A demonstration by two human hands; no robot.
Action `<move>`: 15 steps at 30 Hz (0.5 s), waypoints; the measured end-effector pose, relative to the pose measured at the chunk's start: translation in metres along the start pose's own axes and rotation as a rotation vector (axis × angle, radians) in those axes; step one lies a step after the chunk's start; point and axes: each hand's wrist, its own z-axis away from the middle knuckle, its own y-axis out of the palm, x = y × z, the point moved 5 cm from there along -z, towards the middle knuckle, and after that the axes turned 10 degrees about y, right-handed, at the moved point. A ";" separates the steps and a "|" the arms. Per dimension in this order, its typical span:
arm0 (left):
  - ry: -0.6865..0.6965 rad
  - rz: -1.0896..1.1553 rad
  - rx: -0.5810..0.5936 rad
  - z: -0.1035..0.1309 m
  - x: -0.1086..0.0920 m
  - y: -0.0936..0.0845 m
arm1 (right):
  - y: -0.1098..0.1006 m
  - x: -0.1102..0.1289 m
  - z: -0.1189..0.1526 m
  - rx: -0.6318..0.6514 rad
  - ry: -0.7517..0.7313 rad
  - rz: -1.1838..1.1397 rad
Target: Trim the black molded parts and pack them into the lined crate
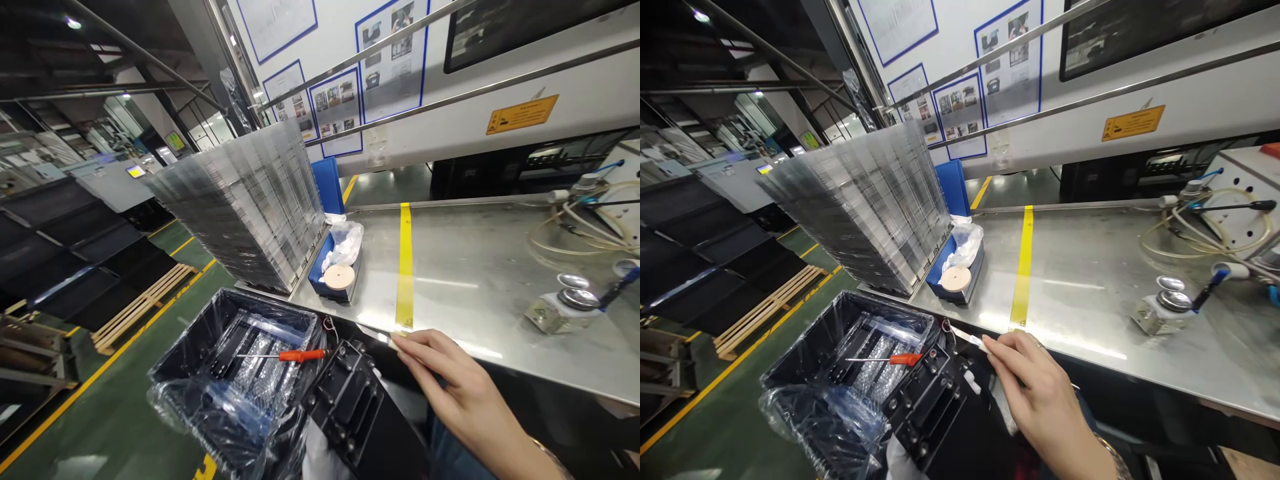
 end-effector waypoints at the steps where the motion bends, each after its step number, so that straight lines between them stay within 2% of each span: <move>1: 0.022 -0.010 -0.010 -0.001 -0.004 -0.001 | -0.002 0.000 0.001 0.018 -0.003 -0.002; 4: 0.075 -0.043 -0.026 -0.004 -0.015 -0.003 | -0.004 0.004 0.003 0.085 -0.031 0.016; 8: 0.129 -0.078 -0.044 -0.003 -0.025 -0.004 | -0.011 0.005 0.005 0.037 -0.014 0.062; 12: 0.154 -0.094 -0.057 0.001 -0.031 -0.005 | -0.011 0.002 0.006 0.097 -0.022 0.020; 15: 0.145 -0.094 -0.053 0.004 -0.035 -0.004 | -0.015 -0.008 0.006 0.064 0.079 -0.004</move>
